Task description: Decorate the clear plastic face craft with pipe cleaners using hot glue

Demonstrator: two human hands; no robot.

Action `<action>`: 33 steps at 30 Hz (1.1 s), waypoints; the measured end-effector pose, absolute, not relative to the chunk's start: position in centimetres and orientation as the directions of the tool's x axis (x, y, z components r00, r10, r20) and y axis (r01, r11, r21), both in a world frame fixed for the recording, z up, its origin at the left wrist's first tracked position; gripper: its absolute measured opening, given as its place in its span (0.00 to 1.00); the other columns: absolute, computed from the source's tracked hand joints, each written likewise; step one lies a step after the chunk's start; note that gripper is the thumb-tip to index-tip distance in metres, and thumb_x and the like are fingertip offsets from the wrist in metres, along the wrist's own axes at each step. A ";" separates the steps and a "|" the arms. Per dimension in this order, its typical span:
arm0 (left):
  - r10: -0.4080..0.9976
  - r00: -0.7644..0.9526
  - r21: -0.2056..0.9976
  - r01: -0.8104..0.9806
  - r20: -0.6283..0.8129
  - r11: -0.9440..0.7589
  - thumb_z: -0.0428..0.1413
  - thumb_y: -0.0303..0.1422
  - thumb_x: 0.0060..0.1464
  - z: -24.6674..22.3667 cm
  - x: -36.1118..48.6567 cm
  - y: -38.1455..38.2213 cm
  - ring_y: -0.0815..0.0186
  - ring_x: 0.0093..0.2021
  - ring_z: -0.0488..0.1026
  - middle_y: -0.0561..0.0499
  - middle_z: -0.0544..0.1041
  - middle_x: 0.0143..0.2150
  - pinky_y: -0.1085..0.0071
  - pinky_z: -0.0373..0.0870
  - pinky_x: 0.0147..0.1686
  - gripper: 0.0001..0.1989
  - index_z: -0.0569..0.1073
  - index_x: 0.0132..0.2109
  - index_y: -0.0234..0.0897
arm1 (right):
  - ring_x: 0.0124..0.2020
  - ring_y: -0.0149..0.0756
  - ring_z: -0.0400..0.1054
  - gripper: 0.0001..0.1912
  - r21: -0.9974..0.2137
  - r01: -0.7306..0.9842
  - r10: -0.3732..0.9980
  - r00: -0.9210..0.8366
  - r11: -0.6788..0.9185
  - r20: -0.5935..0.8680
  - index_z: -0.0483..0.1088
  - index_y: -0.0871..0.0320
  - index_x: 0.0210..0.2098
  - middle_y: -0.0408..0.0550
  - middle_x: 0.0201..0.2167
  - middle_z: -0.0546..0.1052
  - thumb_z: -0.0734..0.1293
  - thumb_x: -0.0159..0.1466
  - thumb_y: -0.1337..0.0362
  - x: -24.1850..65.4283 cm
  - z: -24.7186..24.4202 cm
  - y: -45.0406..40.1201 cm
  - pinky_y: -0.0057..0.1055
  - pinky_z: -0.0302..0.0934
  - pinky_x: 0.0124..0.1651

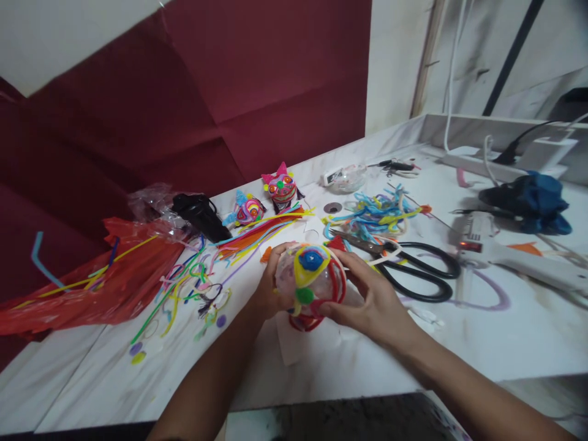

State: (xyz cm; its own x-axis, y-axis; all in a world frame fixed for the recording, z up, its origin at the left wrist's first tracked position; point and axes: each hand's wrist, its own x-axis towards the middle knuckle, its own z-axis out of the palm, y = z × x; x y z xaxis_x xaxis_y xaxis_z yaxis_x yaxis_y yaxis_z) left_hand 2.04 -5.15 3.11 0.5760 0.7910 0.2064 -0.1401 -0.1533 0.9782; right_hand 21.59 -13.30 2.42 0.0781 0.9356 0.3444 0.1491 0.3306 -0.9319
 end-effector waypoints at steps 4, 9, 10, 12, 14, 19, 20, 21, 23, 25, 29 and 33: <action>0.712 0.657 0.966 -0.120 0.250 -0.229 0.70 0.42 0.32 3.6 2.2 -5.4 0.48 0.58 0.65 0.44 0.66 0.59 0.55 0.63 0.55 0.46 0.61 0.59 0.45 | 0.59 0.53 0.63 0.49 -0.966 0.076 0.968 0.000 0.248 0.249 0.58 0.52 0.63 0.55 0.60 0.67 0.77 0.46 0.51 22.1 2.1 -13.0 0.49 0.60 0.59; 0.812 0.523 0.965 -0.174 0.259 -0.196 0.71 0.44 0.28 3.6 3.1 -5.8 0.48 0.62 0.62 0.43 0.65 0.61 0.55 0.62 0.57 0.52 0.58 0.61 0.46 | 0.58 0.52 0.64 0.47 -0.966 -0.038 0.967 0.000 0.254 0.254 0.60 0.55 0.60 0.55 0.58 0.69 0.78 0.45 0.55 22.1 2.7 -12.4 0.46 0.60 0.59; 0.842 0.482 0.965 -0.203 0.244 -0.163 0.71 0.46 0.28 3.5 3.3 -5.9 0.49 0.62 0.62 0.43 0.66 0.61 0.56 0.63 0.56 0.50 0.59 0.60 0.46 | 0.59 0.52 0.63 0.46 -0.964 -0.062 0.966 0.017 0.258 0.257 0.60 0.55 0.59 0.56 0.57 0.70 0.78 0.45 0.55 22.0 2.8 -12.3 0.45 0.61 0.58; 0.868 0.445 0.960 -0.255 0.220 -0.113 0.69 0.51 0.30 3.4 3.7 -6.2 0.49 0.61 0.63 0.41 0.66 0.61 0.57 0.63 0.56 0.47 0.61 0.57 0.43 | 0.59 0.52 0.63 0.44 -0.965 -0.086 0.968 0.054 0.249 0.245 0.60 0.55 0.59 0.57 0.57 0.70 0.77 0.46 0.55 21.7 3.0 -12.1 0.45 0.61 0.58; 0.870 0.444 0.958 -0.268 0.215 -0.100 0.70 0.50 0.28 3.1 3.9 -6.3 0.48 0.62 0.62 0.40 0.64 0.62 0.57 0.63 0.57 0.48 0.62 0.57 0.41 | 0.59 0.52 0.63 0.44 -0.969 -0.098 0.973 0.075 0.226 0.219 0.59 0.55 0.59 0.57 0.56 0.70 0.76 0.47 0.54 21.5 3.1 -12.0 0.45 0.61 0.58; 0.878 0.432 0.972 -0.196 0.205 -0.131 0.74 0.38 0.24 2.9 3.8 -6.1 0.48 0.62 0.62 0.42 0.64 0.62 0.55 0.62 0.58 0.53 0.60 0.60 0.44 | 0.56 0.50 0.67 0.38 -0.961 -0.199 0.979 -0.019 0.194 0.201 0.61 0.51 0.57 0.53 0.55 0.72 0.75 0.50 0.57 21.2 3.0 -11.8 0.45 0.62 0.57; 0.881 0.423 0.972 -0.181 0.214 -0.149 0.73 0.37 0.25 2.9 3.7 -6.0 0.48 0.62 0.62 0.42 0.64 0.62 0.55 0.61 0.58 0.52 0.60 0.60 0.43 | 0.55 0.51 0.68 0.36 -0.959 -0.220 0.980 -0.049 0.177 0.192 0.62 0.50 0.56 0.52 0.55 0.73 0.75 0.50 0.57 21.2 3.0 -11.7 0.46 0.63 0.56; 0.881 0.415 0.971 -0.166 0.227 -0.173 0.73 0.36 0.25 3.0 3.7 -6.0 0.47 0.62 0.62 0.42 0.64 0.62 0.55 0.61 0.59 0.52 0.60 0.59 0.43 | 0.54 0.51 0.68 0.35 -0.958 -0.239 0.980 -0.078 0.159 0.182 0.63 0.50 0.56 0.52 0.54 0.73 0.75 0.50 0.56 21.3 3.1 -11.6 0.46 0.64 0.55; 0.878 0.410 0.968 -0.142 0.246 -0.205 0.73 0.34 0.25 3.0 3.7 -6.0 0.47 0.62 0.62 0.42 0.64 0.62 0.55 0.61 0.59 0.52 0.60 0.60 0.43 | 0.53 0.52 0.69 0.35 -0.957 -0.259 0.979 -0.117 0.130 0.165 0.64 0.50 0.56 0.52 0.53 0.74 0.75 0.51 0.56 21.6 3.2 -11.3 0.47 0.64 0.54; 0.877 0.409 0.967 -0.129 0.252 -0.218 0.73 0.33 0.24 3.0 3.7 -6.0 0.46 0.61 0.62 0.41 0.64 0.61 0.56 0.61 0.58 0.53 0.59 0.60 0.43 | 0.52 0.53 0.69 0.35 -0.962 -0.248 0.980 -0.129 0.118 0.154 0.64 0.51 0.55 0.52 0.52 0.75 0.75 0.50 0.56 21.8 3.2 -10.9 0.48 0.64 0.53; 0.885 0.390 0.967 -0.090 0.254 -0.238 0.73 0.31 0.24 2.7 3.7 -5.9 0.46 0.60 0.63 0.41 0.66 0.60 0.57 0.61 0.58 0.51 0.62 0.58 0.41 | 0.51 0.54 0.70 0.35 -0.973 -0.188 0.984 -0.092 0.131 0.150 0.65 0.53 0.54 0.53 0.48 0.77 0.76 0.49 0.57 22.0 2.9 -10.4 0.48 0.65 0.52; 0.881 0.390 0.963 -0.112 0.268 -0.244 0.73 0.31 0.24 2.5 3.8 -5.7 0.47 0.60 0.64 0.40 0.67 0.59 0.57 0.62 0.57 0.50 0.63 0.58 0.40 | 0.48 0.52 0.71 0.36 -0.977 -0.150 0.985 -0.060 0.150 0.160 0.67 0.55 0.54 0.53 0.46 0.77 0.77 0.47 0.56 22.0 2.7 -10.1 0.46 0.67 0.50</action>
State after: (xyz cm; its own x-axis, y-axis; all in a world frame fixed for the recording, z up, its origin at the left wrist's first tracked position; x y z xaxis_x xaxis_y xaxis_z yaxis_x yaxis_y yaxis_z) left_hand 3.75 -5.74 2.45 0.3903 0.8807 0.2684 -0.1123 -0.2438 0.9633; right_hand 21.95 -10.14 2.65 -0.0596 0.9853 0.1599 -0.1501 0.1495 -0.9773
